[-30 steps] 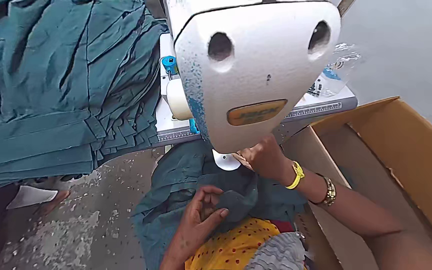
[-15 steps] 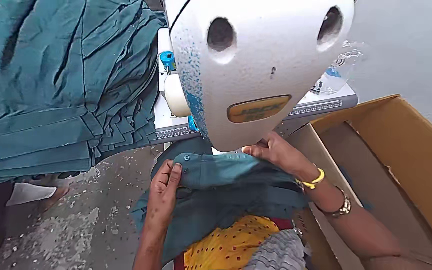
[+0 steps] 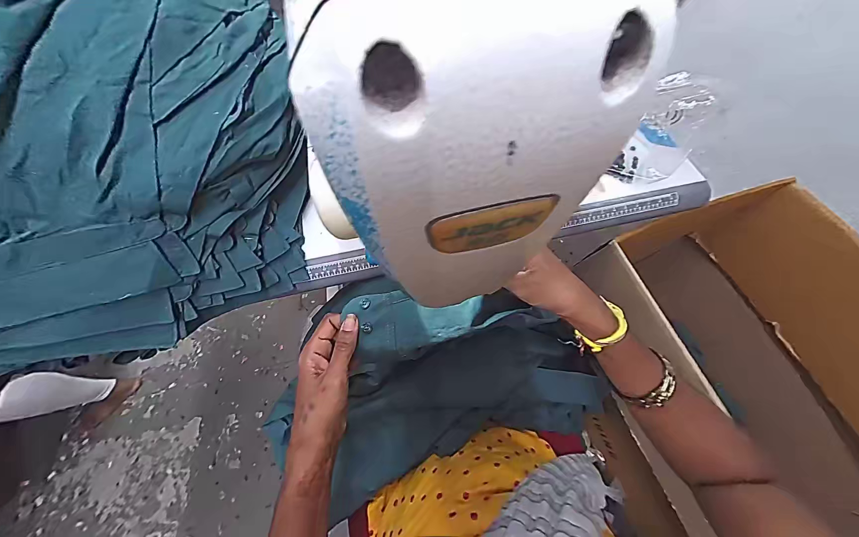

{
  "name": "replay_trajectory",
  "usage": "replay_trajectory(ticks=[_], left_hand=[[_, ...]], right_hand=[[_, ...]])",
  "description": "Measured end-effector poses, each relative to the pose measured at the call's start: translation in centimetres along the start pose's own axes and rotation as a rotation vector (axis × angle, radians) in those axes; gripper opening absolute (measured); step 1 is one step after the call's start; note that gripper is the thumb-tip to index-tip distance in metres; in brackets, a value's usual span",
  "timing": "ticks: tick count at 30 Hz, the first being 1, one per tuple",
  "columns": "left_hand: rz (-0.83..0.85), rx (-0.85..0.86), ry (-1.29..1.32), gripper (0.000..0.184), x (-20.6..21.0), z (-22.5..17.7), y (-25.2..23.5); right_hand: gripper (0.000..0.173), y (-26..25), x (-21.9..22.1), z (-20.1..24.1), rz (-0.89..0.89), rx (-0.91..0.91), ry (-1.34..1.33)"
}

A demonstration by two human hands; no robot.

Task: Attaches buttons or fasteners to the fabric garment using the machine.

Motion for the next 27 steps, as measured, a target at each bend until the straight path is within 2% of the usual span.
replay_trajectory(ticks=[3, 5, 8, 11, 14, 17, 24, 27], left_hand=[[0.013, 0.01, -0.013, 0.018, -0.1, 0.4, 0.0], [0.016, 0.008, -0.005, 0.018, 0.0, 0.5, 0.3], [0.017, 0.015, -0.015, 0.017, 0.1, 0.8, 0.4], [0.029, 0.03, -0.053, 0.017, -0.1, 1.0, 0.7], [0.042, 0.031, -0.079, 0.017, -0.2, 1.3, 1.0], [0.046, 0.02, -0.06, 0.018, -0.2, 1.6, 1.0], [0.039, -0.043, 0.081, 0.018, 0.1, 1.1, -0.1], [0.083, -0.058, 0.122, 0.03, 1.5, 1.6, -1.3]], right_hand=[[0.014, -0.3, -3.2, -1.9, -0.292, -0.059, 0.47], [0.015, -0.8, -4.4, -3.4, -0.41, -0.079, 0.693], [0.018, -2.1, -4.2, -4.9, -0.381, -0.133, 0.859], [0.015, -3.1, -3.4, -6.1, -0.374, -0.1, 0.94], [0.01, -3.3, -3.6, -6.5, -0.422, -0.125, 0.912], [0.012, -2.8, -4.5, -6.5, -0.447, -0.153, 0.802], [0.013, -0.4, -6.4, -5.1, -0.528, -0.038, 0.404], [0.011, -0.3, -5.5, -2.9, -0.5, -0.067, 0.402]])
Point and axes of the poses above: each hand's wrist, its own y-axis away from the middle knuckle, its own x-axis out of the palm, z = x × y, the point moved 4 cm from there along -y, towards the middle knuckle, and after that the axes turned 10 degrees about y, right-handed, at the moved point
